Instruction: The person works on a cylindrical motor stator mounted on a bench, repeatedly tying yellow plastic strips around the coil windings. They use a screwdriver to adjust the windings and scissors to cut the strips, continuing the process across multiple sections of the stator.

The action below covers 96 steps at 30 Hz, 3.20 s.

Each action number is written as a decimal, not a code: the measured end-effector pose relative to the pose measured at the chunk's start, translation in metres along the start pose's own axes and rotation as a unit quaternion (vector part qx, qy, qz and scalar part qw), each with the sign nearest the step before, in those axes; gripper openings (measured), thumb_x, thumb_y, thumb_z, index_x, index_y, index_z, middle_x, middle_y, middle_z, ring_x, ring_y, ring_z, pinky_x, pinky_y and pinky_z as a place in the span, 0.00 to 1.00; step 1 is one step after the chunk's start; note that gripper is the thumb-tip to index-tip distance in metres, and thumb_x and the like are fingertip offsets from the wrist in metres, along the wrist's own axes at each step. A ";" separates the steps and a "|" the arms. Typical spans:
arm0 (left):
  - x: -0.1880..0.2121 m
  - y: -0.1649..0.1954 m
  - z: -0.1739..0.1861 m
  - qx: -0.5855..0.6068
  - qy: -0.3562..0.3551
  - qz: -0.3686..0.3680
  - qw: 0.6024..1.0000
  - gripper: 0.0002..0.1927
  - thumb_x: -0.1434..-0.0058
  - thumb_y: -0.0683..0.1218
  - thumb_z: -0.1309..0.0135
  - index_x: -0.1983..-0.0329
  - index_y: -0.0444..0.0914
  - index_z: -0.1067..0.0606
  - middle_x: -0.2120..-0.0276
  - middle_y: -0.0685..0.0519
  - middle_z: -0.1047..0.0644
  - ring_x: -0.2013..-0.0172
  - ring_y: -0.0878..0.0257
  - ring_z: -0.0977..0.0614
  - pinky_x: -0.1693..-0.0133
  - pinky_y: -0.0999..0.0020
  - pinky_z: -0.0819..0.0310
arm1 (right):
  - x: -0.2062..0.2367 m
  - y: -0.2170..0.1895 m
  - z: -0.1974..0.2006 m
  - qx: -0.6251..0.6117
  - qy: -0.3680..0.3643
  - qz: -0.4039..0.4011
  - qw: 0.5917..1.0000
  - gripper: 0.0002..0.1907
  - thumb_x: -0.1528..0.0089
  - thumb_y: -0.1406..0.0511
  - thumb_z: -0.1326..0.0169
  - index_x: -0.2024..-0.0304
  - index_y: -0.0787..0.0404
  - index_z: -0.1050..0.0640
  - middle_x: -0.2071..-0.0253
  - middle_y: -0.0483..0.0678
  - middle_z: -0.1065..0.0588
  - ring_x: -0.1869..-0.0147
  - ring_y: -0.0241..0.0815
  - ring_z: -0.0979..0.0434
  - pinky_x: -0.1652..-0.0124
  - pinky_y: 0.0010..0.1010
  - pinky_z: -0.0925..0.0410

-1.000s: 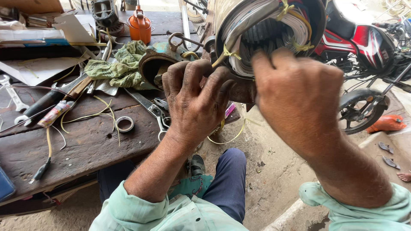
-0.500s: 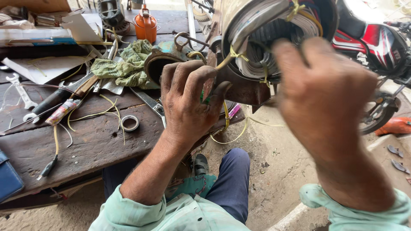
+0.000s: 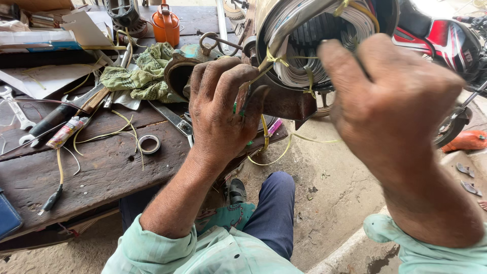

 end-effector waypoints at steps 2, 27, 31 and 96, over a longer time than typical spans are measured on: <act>-0.002 0.000 0.001 -0.013 -0.002 -0.010 1.000 0.17 0.33 0.43 0.33 0.45 0.43 0.27 0.50 0.52 0.26 0.50 0.55 0.25 0.49 0.62 0.30 | -0.007 -0.007 -0.009 -0.013 0.021 -0.002 1.000 0.09 0.36 0.72 0.39 0.54 0.60 0.16 0.70 0.45 0.30 0.72 0.37 0.27 0.74 0.30 0.38; 0.014 0.047 0.003 0.014 -0.158 -0.193 0.968 0.15 0.33 0.44 0.40 0.45 0.35 0.21 0.53 0.49 0.20 0.55 0.57 0.21 0.54 0.59 0.25 | 0.048 0.001 -0.031 -0.326 0.038 -0.142 0.934 0.17 0.27 0.68 0.41 0.37 0.66 0.26 0.59 0.49 0.24 0.66 0.37 0.23 0.70 0.29 0.29; 0.015 0.061 0.017 0.109 -0.185 -0.187 0.959 0.12 0.34 0.42 0.39 0.50 0.33 0.22 0.56 0.48 0.19 0.59 0.56 0.19 0.58 0.60 0.24 | 0.082 -0.017 -0.067 -0.562 0.013 -0.293 0.773 0.15 0.31 0.65 0.44 0.42 0.60 0.23 0.58 0.48 0.17 0.74 0.30 0.27 0.74 0.23 0.32; -0.099 0.058 0.015 -0.054 -0.033 -0.206 0.976 0.06 0.29 0.38 0.38 0.60 0.37 0.25 0.65 0.50 0.24 0.63 0.58 0.21 0.64 0.63 0.28 | 0.185 -0.124 -0.158 -0.525 0.141 -0.448 0.710 0.09 0.30 0.62 0.46 0.64 0.57 0.21 0.80 0.37 0.30 0.82 0.26 0.35 0.83 0.24 0.40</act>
Point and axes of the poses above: each hand's wrist, its own x-axis away from the middle knuckle, its own z-axis out of the back of the hand, y = z × x, the point moved 5 cm from there along -x, towards the middle knuckle
